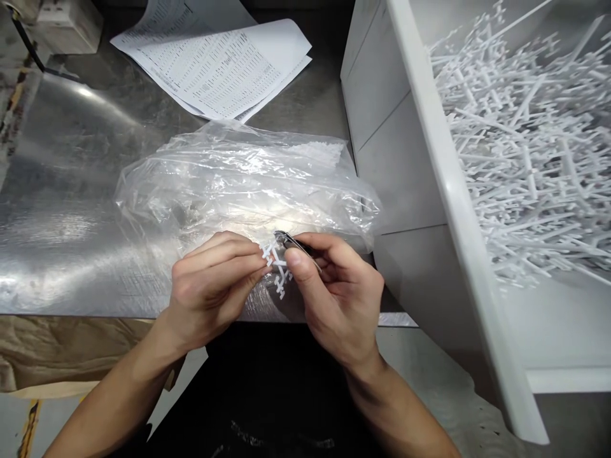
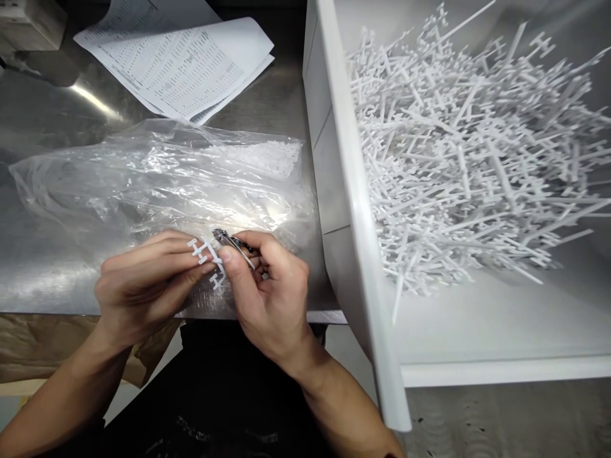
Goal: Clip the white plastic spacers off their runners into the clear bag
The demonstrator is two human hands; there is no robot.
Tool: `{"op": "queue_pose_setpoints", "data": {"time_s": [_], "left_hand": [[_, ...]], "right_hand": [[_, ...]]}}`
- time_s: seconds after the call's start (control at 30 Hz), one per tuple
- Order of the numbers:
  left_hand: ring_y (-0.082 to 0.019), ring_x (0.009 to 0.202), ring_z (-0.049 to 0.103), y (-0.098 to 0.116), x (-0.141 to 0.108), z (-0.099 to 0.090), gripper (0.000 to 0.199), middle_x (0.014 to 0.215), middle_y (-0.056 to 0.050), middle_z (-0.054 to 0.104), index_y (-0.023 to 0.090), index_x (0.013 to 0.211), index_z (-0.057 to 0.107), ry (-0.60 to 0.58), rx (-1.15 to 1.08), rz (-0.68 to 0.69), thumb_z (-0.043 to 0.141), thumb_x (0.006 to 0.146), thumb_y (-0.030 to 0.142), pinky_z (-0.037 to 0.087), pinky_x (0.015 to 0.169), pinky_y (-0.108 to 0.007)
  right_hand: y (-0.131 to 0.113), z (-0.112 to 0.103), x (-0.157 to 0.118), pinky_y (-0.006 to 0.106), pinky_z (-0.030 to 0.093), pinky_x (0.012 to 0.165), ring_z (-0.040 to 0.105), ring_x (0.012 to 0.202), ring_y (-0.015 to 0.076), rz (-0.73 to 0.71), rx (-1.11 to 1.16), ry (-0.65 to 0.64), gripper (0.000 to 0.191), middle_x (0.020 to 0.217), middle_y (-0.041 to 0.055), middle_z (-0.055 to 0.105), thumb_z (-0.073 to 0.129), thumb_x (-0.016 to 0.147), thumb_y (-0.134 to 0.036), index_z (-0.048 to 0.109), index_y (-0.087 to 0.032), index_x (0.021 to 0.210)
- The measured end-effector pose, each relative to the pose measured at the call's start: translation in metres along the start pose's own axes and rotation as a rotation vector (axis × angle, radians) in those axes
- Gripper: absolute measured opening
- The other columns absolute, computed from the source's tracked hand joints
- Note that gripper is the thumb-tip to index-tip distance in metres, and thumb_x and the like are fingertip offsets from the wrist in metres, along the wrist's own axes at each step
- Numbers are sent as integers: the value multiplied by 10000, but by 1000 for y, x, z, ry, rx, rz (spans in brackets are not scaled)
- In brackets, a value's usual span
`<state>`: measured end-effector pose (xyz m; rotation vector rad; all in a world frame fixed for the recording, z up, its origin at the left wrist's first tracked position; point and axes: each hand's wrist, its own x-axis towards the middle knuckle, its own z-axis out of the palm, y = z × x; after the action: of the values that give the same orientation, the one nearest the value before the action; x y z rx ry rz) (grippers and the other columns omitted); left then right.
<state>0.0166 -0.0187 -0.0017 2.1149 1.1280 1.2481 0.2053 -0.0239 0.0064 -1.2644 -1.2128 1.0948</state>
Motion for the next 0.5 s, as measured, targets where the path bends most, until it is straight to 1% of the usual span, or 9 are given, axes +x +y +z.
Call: {"op": "queue_pose_setpoints", "data": {"time_s": [0.17, 0.3, 0.43, 0.5], "left_hand": [[-172, 900, 766, -1, 1, 3, 279, 983, -33, 806, 228, 1144, 779, 5, -10, 22, 784, 963, 15, 639, 848, -342], [-170, 858, 759, 2, 5, 2, 279, 951, -14, 800, 259, 1147, 782, -4, 21, 28, 751, 984, 35, 638, 812, -334], [-175, 857, 754, 8, 11, -2, 231, 958, -34, 806, 226, 1111, 773, -63, 109, 70, 692, 1011, 34, 631, 814, -335], [-172, 861, 754, 8, 15, -3, 225, 961, -35, 808, 216, 1097, 773, -83, 124, 83, 697, 1005, 25, 629, 815, -328]], "right_hand": [[0, 1, 2, 313, 618, 677, 762, 739, 165, -8, 18, 48, 49, 874, -1, 845, 831, 998, -278, 821, -231, 999], [-1, 2, 3, 307, 617, 658, 754, 716, 165, -9, 15, 78, 43, 840, -4, 834, 820, 987, -267, 818, -227, 969], [-2, 3, 4, 316, 636, 679, 763, 728, 175, 18, 49, 101, 52, 848, 6, 837, 821, 978, -273, 817, -223, 963], [-1, 3, 5, 318, 639, 687, 756, 723, 173, 41, 87, 121, 65, 839, 9, 827, 823, 975, -280, 811, -218, 961]]}}
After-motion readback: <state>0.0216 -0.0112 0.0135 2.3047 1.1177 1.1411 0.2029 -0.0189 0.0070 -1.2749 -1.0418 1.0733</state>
